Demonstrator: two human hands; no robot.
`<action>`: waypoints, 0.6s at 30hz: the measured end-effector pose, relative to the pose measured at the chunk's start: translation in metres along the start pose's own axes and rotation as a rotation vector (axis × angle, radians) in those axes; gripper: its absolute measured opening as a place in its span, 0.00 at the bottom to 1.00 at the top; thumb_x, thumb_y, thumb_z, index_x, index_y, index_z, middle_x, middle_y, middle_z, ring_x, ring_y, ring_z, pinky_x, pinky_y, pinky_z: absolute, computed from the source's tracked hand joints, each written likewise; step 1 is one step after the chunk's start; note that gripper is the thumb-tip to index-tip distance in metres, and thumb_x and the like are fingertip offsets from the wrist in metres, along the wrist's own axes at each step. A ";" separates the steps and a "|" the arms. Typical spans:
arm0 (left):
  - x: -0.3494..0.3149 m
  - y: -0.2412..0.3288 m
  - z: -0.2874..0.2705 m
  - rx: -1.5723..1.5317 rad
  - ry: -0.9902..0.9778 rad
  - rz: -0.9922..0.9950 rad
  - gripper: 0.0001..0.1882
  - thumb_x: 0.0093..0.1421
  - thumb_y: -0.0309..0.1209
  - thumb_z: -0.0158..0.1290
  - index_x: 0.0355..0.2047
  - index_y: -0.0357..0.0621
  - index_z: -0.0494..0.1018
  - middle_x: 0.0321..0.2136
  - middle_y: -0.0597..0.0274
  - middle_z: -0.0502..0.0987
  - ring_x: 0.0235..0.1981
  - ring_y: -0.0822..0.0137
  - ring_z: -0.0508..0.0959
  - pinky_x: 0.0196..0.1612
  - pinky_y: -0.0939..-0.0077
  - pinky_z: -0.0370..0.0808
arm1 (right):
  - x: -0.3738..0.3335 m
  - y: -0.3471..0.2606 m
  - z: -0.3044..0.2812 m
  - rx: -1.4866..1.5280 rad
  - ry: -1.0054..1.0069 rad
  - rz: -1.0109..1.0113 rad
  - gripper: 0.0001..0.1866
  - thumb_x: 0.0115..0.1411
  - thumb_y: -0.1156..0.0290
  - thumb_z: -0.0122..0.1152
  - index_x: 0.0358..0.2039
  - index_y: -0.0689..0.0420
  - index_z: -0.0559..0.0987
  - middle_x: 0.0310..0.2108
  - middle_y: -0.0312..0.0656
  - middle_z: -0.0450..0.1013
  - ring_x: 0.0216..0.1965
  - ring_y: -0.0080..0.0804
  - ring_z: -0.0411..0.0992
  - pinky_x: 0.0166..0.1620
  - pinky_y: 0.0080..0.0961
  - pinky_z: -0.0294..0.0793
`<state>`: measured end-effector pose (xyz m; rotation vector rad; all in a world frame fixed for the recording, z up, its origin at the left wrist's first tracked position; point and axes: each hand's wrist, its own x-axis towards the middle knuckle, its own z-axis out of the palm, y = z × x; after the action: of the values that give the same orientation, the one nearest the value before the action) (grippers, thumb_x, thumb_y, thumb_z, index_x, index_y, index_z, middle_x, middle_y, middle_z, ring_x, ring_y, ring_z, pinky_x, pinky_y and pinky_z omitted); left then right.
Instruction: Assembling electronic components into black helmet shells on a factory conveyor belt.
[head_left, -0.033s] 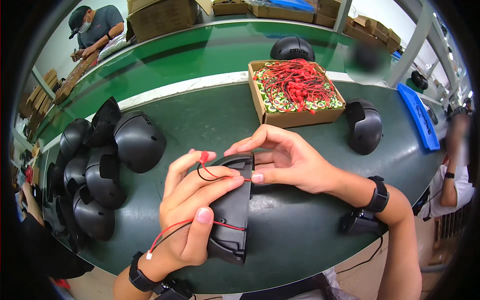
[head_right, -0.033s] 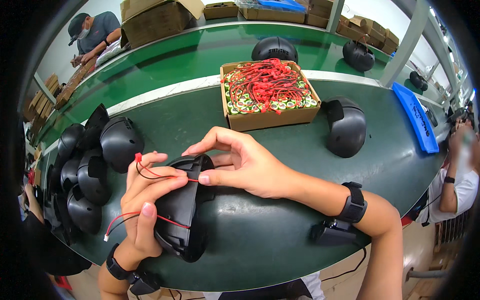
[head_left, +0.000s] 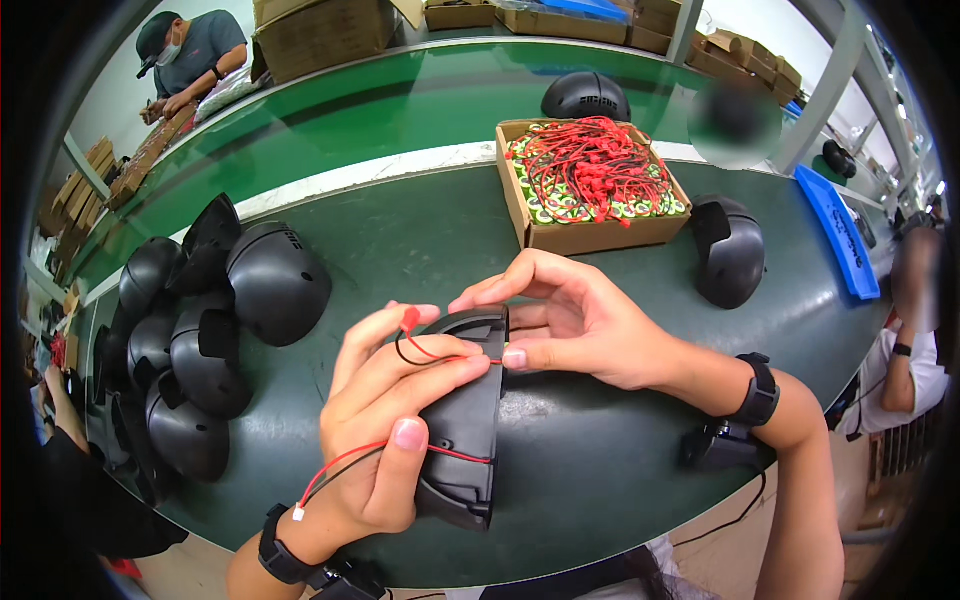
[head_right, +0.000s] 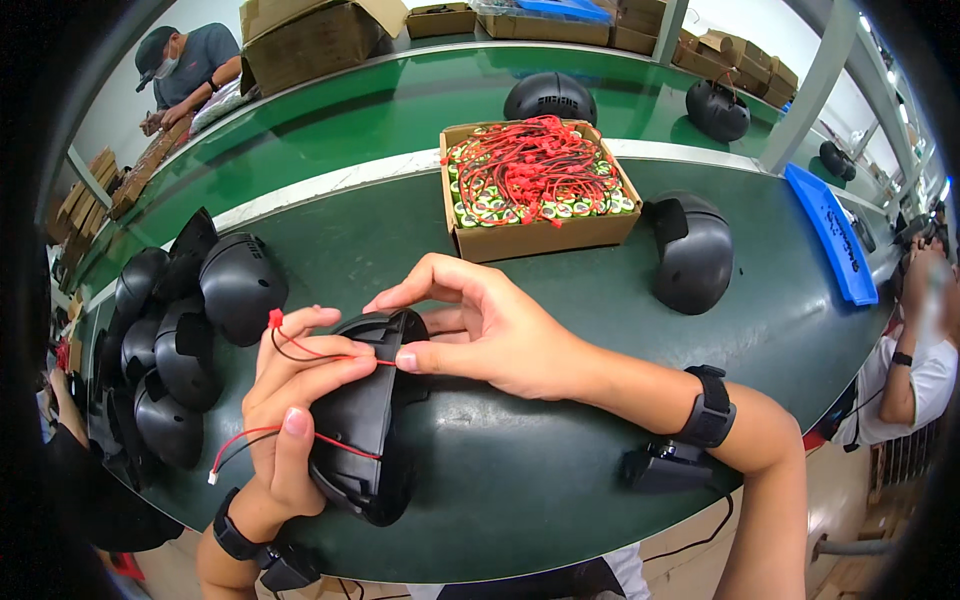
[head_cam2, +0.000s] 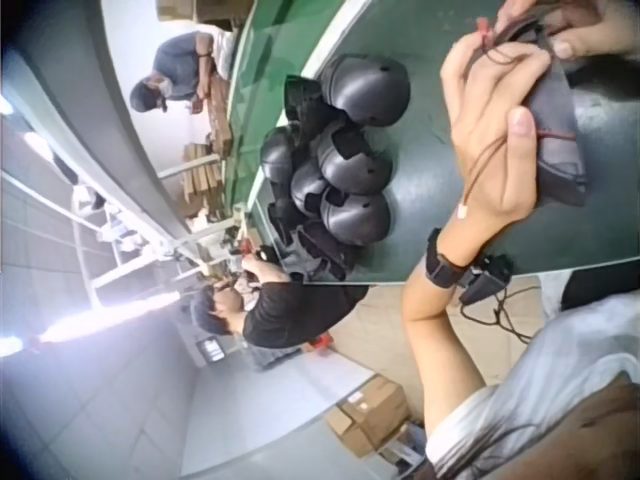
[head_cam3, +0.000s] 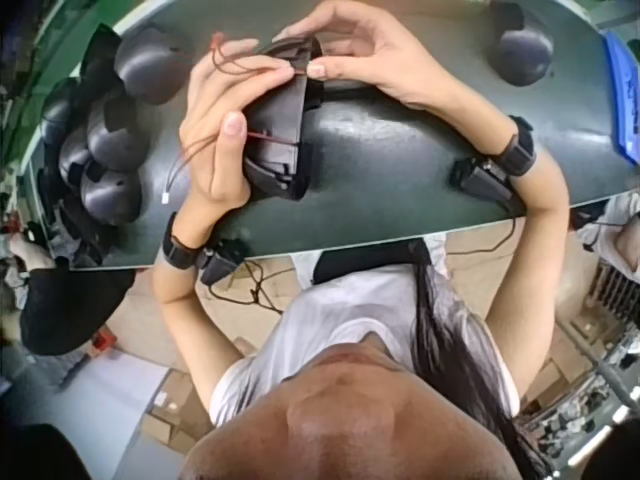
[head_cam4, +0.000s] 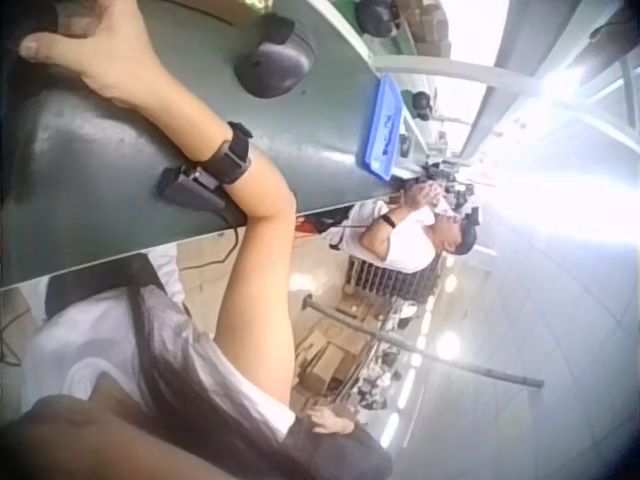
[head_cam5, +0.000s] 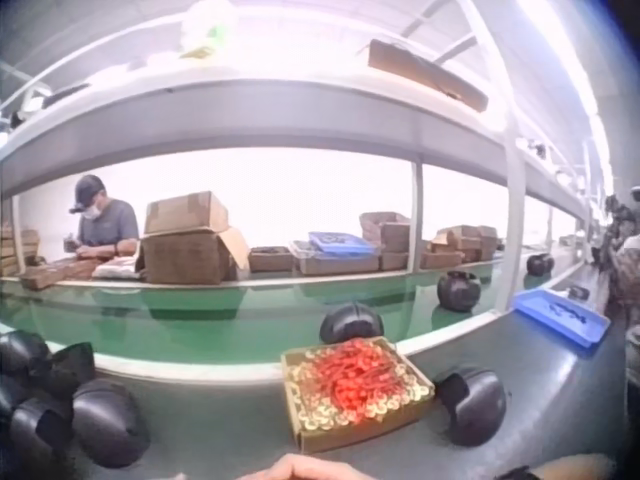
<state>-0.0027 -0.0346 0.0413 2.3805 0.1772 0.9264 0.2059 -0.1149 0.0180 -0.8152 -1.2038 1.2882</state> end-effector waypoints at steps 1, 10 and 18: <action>-0.001 -0.001 0.002 -0.050 0.006 0.001 0.23 0.60 0.36 0.36 0.40 0.34 0.77 0.39 0.51 0.77 0.48 0.47 0.69 0.56 0.53 0.60 | -0.001 0.000 0.003 0.008 0.025 0.014 0.16 0.58 0.79 0.58 0.46 0.61 0.67 0.51 0.43 0.67 0.53 0.30 0.67 0.56 0.29 0.69; -0.003 0.003 0.003 -0.161 -0.022 0.007 0.25 0.65 0.39 0.33 0.39 0.35 0.78 0.37 0.51 0.78 0.49 0.45 0.71 0.56 0.53 0.63 | -0.001 -0.011 0.005 -0.400 -0.013 -0.091 0.20 0.56 0.76 0.62 0.48 0.60 0.68 0.48 0.42 0.69 0.52 0.32 0.69 0.55 0.31 0.69; -0.008 0.002 0.006 -0.162 0.052 -0.073 0.26 0.64 0.42 0.33 0.30 0.37 0.78 0.32 0.54 0.78 0.51 0.49 0.68 0.55 0.52 0.62 | 0.091 -0.126 -0.131 -1.212 0.384 -0.343 0.21 0.52 0.64 0.67 0.43 0.62 0.74 0.40 0.44 0.75 0.40 0.29 0.74 0.45 0.26 0.74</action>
<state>-0.0045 -0.0420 0.0341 2.1888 0.1999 0.9322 0.3528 -0.0241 0.1254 -1.5169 -1.6655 -0.0170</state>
